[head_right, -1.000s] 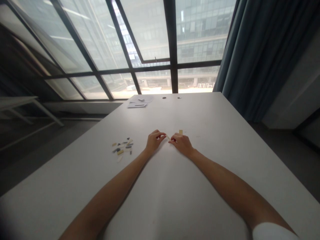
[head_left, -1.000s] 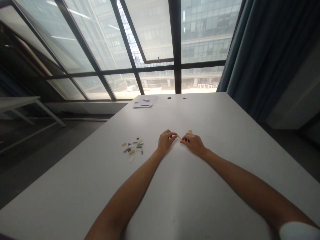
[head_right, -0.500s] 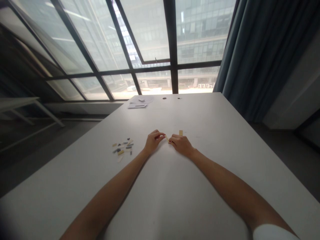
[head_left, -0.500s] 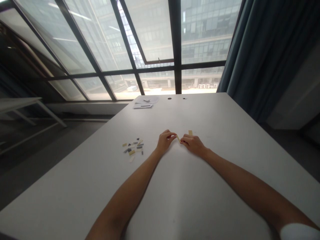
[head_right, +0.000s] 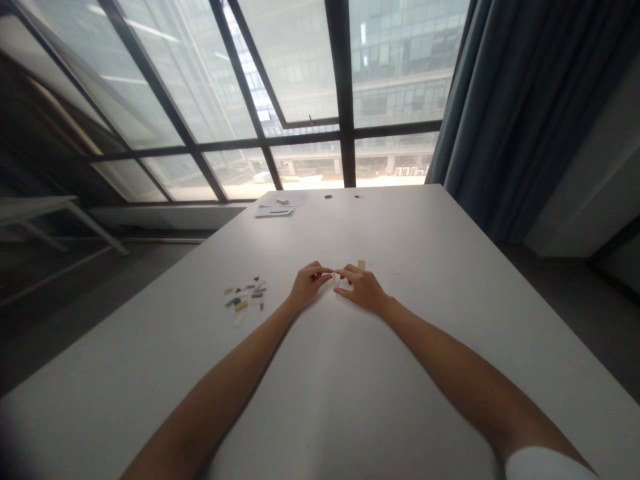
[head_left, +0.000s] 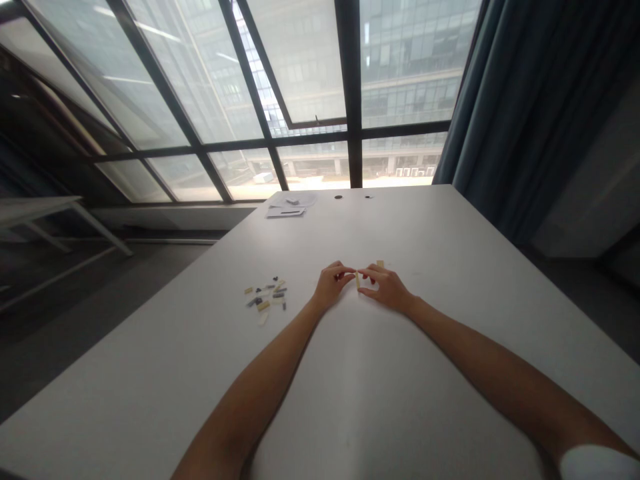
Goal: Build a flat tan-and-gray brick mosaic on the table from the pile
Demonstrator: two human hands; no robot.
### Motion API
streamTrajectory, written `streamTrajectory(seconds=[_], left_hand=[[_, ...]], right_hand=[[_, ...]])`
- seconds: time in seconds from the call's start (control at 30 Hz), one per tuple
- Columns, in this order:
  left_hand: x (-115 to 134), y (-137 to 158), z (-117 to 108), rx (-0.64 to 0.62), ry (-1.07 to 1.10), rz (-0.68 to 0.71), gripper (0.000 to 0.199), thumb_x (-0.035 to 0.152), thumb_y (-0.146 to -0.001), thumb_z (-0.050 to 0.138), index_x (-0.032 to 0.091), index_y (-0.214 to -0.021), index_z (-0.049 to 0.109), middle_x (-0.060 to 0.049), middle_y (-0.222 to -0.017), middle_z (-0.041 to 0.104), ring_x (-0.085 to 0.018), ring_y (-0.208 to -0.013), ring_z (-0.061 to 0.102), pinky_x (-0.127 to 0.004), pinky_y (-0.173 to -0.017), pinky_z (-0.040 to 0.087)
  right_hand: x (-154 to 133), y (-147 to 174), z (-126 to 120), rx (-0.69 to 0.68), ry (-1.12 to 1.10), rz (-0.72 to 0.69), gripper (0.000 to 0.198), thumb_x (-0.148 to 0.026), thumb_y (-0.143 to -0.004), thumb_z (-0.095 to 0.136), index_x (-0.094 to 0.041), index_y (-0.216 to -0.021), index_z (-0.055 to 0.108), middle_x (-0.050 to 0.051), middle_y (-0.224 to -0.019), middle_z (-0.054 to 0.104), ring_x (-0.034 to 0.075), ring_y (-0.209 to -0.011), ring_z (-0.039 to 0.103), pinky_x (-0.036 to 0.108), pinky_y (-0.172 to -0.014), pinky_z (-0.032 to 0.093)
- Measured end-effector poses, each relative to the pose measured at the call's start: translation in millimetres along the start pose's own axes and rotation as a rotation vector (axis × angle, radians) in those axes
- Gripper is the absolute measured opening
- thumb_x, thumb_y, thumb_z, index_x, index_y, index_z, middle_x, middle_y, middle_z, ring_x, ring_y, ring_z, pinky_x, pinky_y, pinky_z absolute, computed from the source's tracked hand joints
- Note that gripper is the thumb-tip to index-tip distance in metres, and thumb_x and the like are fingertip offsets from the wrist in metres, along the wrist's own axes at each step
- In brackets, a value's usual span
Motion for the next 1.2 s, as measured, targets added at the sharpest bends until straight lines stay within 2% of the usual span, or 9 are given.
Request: streamTrajectory(seconds=[0.67,1.2], left_hand=[[-1.0,0.2,2.7,-0.01,0.005,-0.005,0.018,0.036,-0.084,0.073,0.02,-0.087,0.079,0.001,-0.068,0.054,-0.011,-0.062,0.046,-0.025,-0.059,0.037],[0.2,0.3,2.1,-0.029,0.016,0.005,0.023,0.042,-0.085,0.072,0.019,-0.085,0.079,0.0,-0.068,0.055,-0.011,-0.062,0.046,-0.025,-0.06,0.038]], right_hand=[[-0.8,-0.7,-0.6,0.005,-0.134,0.037,0.038,-0.022,-0.075,0.077,-0.022,-0.11,0.062,0.0,-0.087,0.059,0.013,-0.07,0.053,0.026,-0.066,0.044],[-1.5,-0.4,0.7,0.004,-0.138,0.032,0.038,-0.022,-0.074,0.077,-0.022,-0.109,0.061,0.0,-0.089,0.059,0.014,-0.071,0.052,0.026,-0.066,0.043]])
Point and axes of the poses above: each hand's wrist, its own y-axis away from the middle knuckle, its own z-axis out of the palm, x = y × z, the point moved 4 cm from there along -y, towards the middle knuckle
